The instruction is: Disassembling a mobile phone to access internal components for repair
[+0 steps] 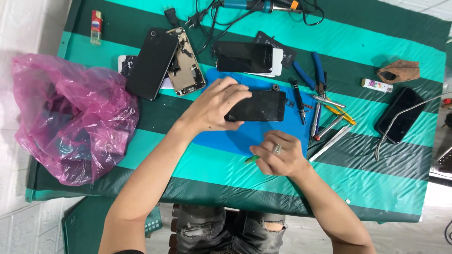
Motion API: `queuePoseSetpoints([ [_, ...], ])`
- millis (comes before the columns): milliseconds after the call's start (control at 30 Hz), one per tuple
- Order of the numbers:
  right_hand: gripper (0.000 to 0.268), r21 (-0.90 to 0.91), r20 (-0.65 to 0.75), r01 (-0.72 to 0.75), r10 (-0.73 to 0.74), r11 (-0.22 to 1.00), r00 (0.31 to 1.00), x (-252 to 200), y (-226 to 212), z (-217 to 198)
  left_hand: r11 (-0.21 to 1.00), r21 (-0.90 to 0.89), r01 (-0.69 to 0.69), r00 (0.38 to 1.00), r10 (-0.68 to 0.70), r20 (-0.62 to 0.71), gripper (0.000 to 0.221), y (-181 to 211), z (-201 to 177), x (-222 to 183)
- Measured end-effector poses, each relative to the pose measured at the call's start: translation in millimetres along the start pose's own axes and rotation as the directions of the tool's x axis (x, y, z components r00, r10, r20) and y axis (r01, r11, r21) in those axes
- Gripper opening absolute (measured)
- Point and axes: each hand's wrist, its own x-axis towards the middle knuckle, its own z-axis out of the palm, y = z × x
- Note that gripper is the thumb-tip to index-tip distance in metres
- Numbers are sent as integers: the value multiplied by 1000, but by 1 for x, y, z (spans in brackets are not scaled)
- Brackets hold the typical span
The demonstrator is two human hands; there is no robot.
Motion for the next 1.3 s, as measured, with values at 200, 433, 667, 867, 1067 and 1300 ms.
queuePoseSetpoints([
  [200, 11, 26, -37, -9, 10, 1000, 999, 3, 5, -2, 968, 249, -31, 973, 86, -215, 49, -6, -4, 3],
  [433, 14, -47, -13, -23, 23, 999, 1000, 8, 6, -1, 986, 127, 112, 930, -60, -362, 57, -22, -8, 3],
  [667, 19, -89, 110, -137, 147, 986, 983, 7, 5, -2, 932, 244, 268, 934, -189, -304, 42, -29, 2, 2],
  [867, 27, -172, 234, -177, 215, 969, 948, 19, 6, -1, 858, 426, 287, 933, -151, -326, 41, -33, 14, 1],
  [1067, 20, -198, 297, -237, 289, 951, 910, 2, 16, -1, 744, 547, 383, 907, -191, -374, 27, -15, -14, -1],
  [1300, 18, -242, 320, -265, 335, 933, 886, 1, 15, -3, 541, 651, 533, 846, -315, -430, 26, -12, -8, -18],
])
